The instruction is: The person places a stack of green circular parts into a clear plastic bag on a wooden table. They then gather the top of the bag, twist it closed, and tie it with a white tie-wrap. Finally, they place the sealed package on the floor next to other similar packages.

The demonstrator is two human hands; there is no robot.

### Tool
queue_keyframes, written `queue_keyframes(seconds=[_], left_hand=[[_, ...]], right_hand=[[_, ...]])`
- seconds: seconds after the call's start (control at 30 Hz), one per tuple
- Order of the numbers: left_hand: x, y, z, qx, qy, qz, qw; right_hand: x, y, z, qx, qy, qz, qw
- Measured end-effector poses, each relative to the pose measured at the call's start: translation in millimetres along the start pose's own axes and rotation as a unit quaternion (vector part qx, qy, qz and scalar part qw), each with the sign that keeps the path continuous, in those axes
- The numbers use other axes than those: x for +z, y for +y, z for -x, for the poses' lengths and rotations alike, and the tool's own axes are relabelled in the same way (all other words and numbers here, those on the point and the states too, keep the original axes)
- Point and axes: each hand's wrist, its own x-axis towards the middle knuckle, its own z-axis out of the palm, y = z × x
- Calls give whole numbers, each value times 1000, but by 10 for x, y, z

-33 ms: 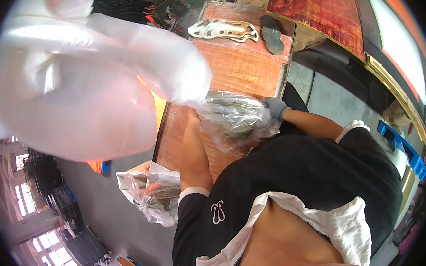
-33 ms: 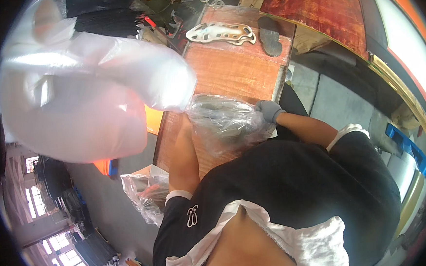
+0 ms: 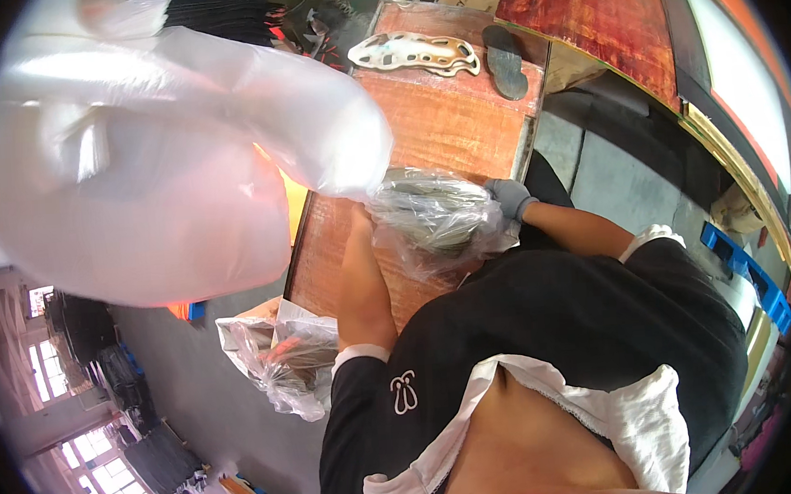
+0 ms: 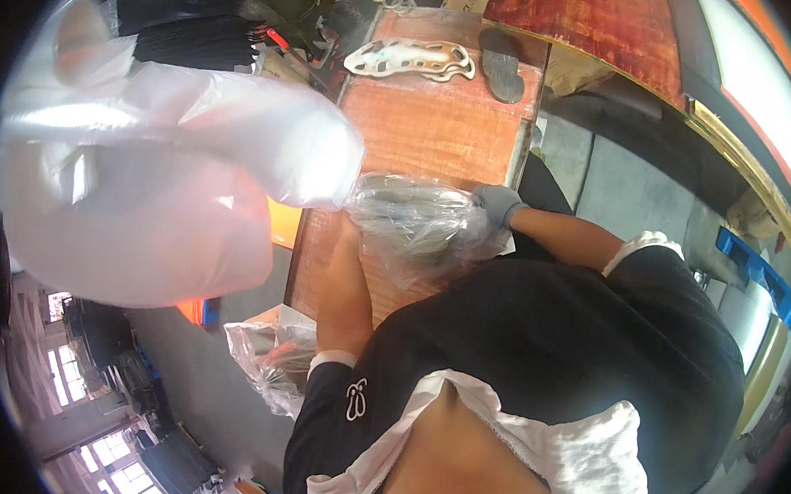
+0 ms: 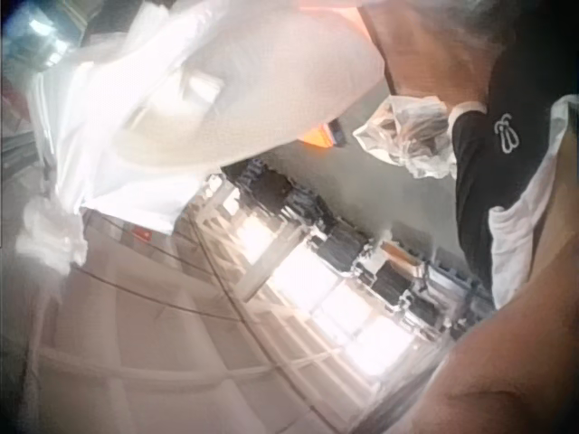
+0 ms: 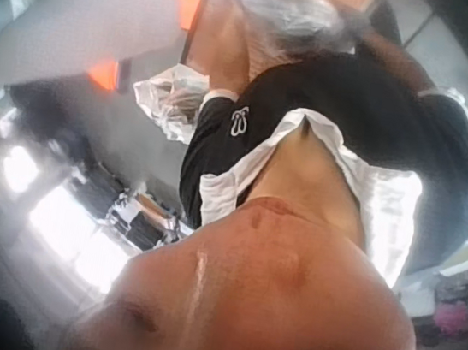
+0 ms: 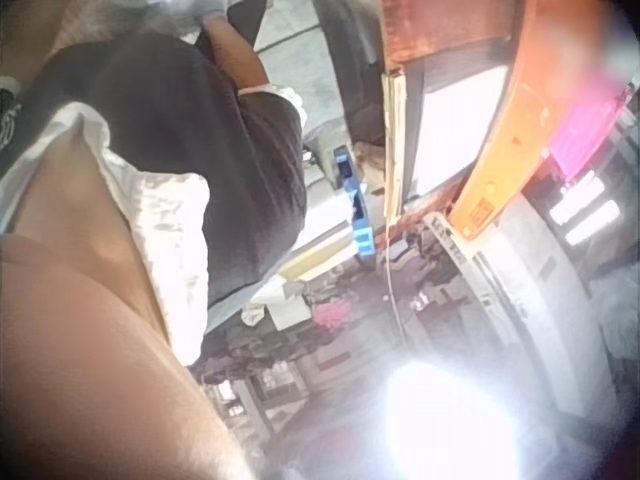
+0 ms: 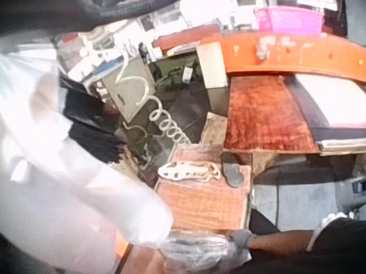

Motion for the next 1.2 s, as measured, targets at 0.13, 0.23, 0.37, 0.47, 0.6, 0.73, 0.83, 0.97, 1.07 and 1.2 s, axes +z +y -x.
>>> queue_keyframes(seconds=[0.13, 0.23, 0.37, 0.47, 0.6, 0.73, 0.83, 0.97, 1.07, 1.2], left_hand=[[-89, -248, -47, 6, 17, -20, 1000], [-145, -237, 78, 47, 23, -37, 998], [-148, -41, 564, 135, 41, -129, 981], [8, 17, 1097, 228, 115, -81, 963], [458, -190, 1602, 389, 111, -209, 891], [822, -346, 1844, 299, 16, -133, 945], [862, -364, 1933, 293, 11, -74, 953], [757, -636, 1949, 406, 110, -261, 869], [760, -1091, 1790, 392, 122, -434, 802], [883, -1496, 1423, 362, 69, -474, 800]], right_hand=[[105, 149, -291, -39, -26, 109, 993], [47, 147, -394, -10, -26, 107, 994], [-229, -56, -126, 6, 98, 12, 995], [-581, -312, 273, -49, 166, -58, 983], [-743, -720, 767, -242, 110, -97, 959], [-659, -1002, 871, -272, 169, 38, 946], [-670, -1007, 904, -330, 208, 86, 917], [-646, -796, 916, -437, 150, 153, 874], [-437, -561, 801, -465, 22, 192, 864], [-137, -241, 676, -331, -57, 329, 882]])
